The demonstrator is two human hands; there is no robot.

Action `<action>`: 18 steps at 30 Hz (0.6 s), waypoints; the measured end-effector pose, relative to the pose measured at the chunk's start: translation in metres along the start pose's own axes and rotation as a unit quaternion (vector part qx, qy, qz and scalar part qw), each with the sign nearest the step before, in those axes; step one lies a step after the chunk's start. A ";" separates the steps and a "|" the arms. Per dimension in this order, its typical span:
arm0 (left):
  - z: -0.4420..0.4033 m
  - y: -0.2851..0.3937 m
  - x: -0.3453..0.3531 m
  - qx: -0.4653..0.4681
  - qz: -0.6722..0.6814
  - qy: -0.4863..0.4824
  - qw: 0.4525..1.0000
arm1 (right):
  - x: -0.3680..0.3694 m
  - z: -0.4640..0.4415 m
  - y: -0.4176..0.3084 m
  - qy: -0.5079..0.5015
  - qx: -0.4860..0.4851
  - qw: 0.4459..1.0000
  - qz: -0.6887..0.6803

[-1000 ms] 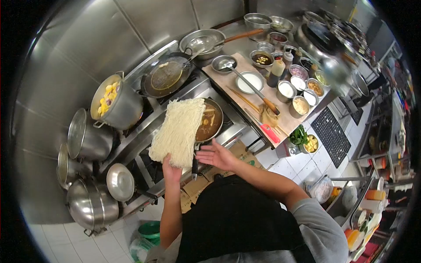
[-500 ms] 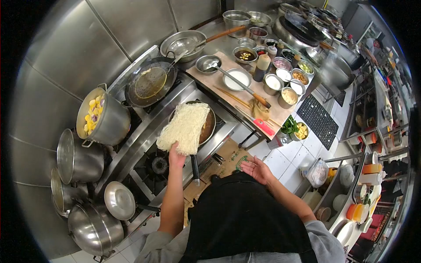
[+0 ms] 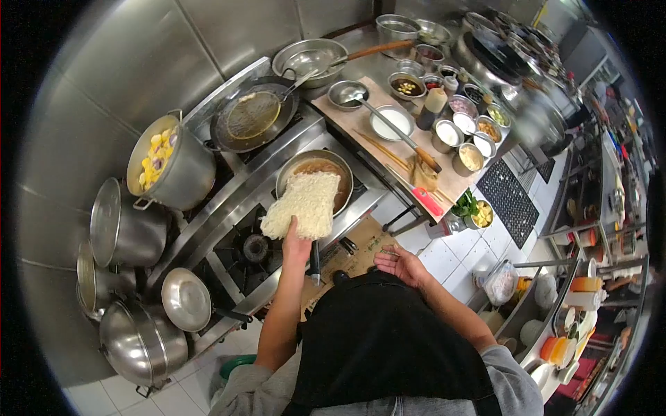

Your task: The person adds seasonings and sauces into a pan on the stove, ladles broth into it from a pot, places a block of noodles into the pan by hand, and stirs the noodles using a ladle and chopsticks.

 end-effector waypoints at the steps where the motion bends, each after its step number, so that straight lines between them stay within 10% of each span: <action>1: 0.002 -0.004 0.004 -0.005 0.011 -0.006 1.000 | 0.000 -0.002 0.001 -0.004 0.007 1.000 0.002; 18: 0.062 -0.024 -0.042 -0.131 -0.037 0.078 0.988 | -0.012 -0.001 0.015 -0.012 0.033 0.999 0.037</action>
Point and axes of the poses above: each hand's wrist, its own z-axis away from the middle knuckle, its own x-axis out of the palm, y = z × x, the point moved 7 cm from there along -z, towards the middle knuckle, and after that the axes turned 15 degrees about z, right-handed, at the moved point
